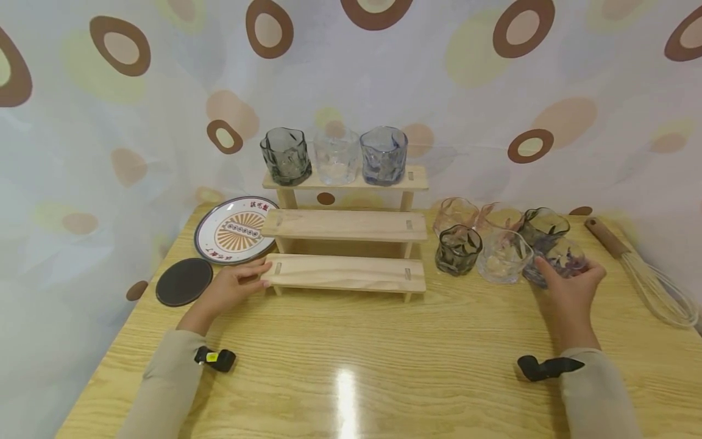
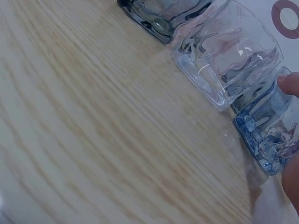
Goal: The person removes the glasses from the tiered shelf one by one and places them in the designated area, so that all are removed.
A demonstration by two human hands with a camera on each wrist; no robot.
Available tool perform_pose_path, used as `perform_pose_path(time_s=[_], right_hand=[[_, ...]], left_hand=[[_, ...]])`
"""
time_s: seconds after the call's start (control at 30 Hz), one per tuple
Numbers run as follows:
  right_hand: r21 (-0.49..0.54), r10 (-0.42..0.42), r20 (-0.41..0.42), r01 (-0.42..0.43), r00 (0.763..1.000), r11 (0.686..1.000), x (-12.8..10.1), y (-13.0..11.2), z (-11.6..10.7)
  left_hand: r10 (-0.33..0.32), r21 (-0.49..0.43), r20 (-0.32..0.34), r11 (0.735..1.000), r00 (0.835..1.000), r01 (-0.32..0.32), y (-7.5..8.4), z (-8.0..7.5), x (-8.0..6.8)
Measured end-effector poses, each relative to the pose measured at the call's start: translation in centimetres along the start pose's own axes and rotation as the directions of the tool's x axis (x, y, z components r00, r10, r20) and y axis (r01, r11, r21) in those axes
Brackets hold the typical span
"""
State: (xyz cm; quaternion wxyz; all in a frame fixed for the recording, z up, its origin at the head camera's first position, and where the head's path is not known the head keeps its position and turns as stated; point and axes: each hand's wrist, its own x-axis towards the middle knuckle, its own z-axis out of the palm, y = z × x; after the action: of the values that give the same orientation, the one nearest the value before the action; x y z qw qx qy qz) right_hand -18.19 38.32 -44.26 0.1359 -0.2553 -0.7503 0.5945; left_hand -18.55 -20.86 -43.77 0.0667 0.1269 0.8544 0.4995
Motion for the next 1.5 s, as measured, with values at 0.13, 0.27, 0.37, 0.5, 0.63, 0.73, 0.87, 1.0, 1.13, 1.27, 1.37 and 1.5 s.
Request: perform_pose_path(time_s=[0.13,0.27,0.37,0.5,0.63,0.73,0.87,1.0,1.13,1.27,1.37,1.5], right_hand=[[-0.014,-0.004,0.007,0.004,1.000,1.000,0.0,0.1,-0.1],[-0.074,0.028,0.051,-0.024,0.998,0.997,0.0,0.3,-0.5],[-0.075,0.048,0.077,-0.042,0.996,0.996,-0.1,0.2,-0.7],[0.034,-0.003,0.059,0.001,0.998,0.999,-0.2,-0.3,-1.0],[0.150,-0.110,0.014,0.107,0.994,0.983,-0.4,-1.4,-1.2],[0.163,-0.182,-0.042,0.187,0.982,0.969,-0.6,-2.6,-1.0],[0.148,-0.235,-0.089,0.246,0.968,0.958,-1.0,-4.5,-0.5],[0.279,-0.265,-0.068,0.273,0.962,0.921,-1.4,-6.5,0.2],[0.355,-0.323,-0.037,0.315,0.946,0.880,-1.9,-8.2,1.6],[0.357,-0.392,0.032,0.356,0.919,0.864,-2.4,-10.2,3.6],[0.316,-0.442,0.105,0.392,0.891,0.864,-2.8,-11.8,5.2],[0.161,-0.503,0.207,0.478,0.839,0.863,-3.1,-14.0,7.4]], left_hand=[[0.011,0.009,-0.003,1.000,1.000,-0.011,-0.1,0.0,0.0],[0.018,0.015,-0.010,1.000,1.000,-0.018,-0.2,0.0,0.0],[0.014,0.012,-0.017,1.000,1.000,-0.014,-0.2,0.0,0.0],[0.020,0.011,-0.015,1.000,1.000,-0.019,-0.2,0.0,0.0],[0.017,-0.001,-0.003,1.000,1.000,-0.017,-0.2,0.1,0.0],[0.012,-0.008,0.001,1.000,1.000,-0.012,-0.2,0.1,0.0],[0.010,-0.005,0.003,1.000,1.000,-0.010,-0.2,0.0,0.0],[0.005,0.006,0.001,1.000,1.000,-0.005,-0.1,0.0,0.0],[-0.005,0.010,0.003,1.000,1.000,0.005,0.0,0.0,0.0],[-0.010,0.019,-0.001,1.000,1.000,0.010,0.1,0.0,-0.1],[-0.011,0.026,-0.001,1.000,1.000,0.011,0.1,0.0,-0.1],[-0.007,0.028,0.004,1.000,1.000,0.007,0.1,-0.1,-0.1]])
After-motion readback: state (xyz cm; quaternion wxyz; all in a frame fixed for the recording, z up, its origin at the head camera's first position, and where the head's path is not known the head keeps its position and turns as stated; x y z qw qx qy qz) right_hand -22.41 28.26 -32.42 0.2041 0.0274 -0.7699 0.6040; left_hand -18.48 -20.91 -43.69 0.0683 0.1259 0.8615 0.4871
